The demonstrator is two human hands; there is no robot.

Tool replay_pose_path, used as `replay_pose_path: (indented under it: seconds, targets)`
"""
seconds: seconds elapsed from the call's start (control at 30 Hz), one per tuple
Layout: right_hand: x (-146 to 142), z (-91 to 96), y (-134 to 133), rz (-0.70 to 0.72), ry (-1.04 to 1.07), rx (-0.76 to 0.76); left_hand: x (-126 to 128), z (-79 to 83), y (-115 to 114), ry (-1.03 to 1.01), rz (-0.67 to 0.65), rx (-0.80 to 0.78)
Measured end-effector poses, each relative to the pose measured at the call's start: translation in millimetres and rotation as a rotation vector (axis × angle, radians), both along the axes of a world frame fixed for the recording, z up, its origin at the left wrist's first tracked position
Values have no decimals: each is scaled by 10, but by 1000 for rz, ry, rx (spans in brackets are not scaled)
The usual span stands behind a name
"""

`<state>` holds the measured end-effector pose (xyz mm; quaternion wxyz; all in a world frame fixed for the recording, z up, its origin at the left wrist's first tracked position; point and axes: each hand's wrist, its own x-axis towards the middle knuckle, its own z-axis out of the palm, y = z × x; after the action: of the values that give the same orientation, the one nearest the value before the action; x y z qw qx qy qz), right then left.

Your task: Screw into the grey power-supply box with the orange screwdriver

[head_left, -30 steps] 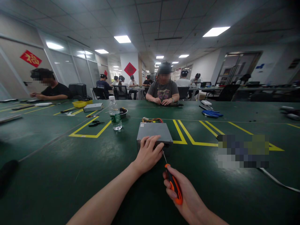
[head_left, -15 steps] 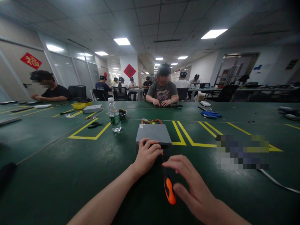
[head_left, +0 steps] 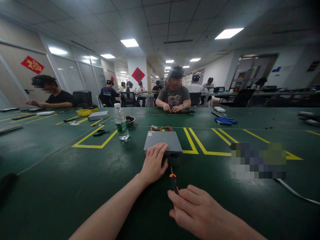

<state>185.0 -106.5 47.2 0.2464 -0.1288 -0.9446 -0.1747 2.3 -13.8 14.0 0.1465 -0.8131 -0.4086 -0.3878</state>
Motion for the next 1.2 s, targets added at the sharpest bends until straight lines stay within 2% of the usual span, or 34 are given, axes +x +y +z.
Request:
replay_pose_path:
  seconds: [0.1, 0.27, 0.5, 0.6, 0.73, 0.9, 1.03, 1.2]
  targets:
    - [-14, -21, 4, -14, 4, -16, 7, 18, 4, 17, 13, -49]
    - [-5, -23, -13, -37, -76, -132, 15, 28, 22, -12, 40, -51]
    - [20, -166, 18, 9, 49, -41, 5, 29, 46, -26, 47, -33]
    - [10, -134, 9, -18, 102, -76, -1, 23, 53, -24, 58, -28]
    - [2, -76, -1, -30, 72, -97, -1, 10, 57, -20, 69, -31]
    - [10, -126, 32, 9, 118, -51, 5, 0, 58, -25, 71, -28]
    - [19, -138, 32, -8, 156, -85, 8, 1, 61, -23, 72, -24]
    - [25, -96, 18, -43, 83, -124, 11, 0, 63, -19, 80, -19]
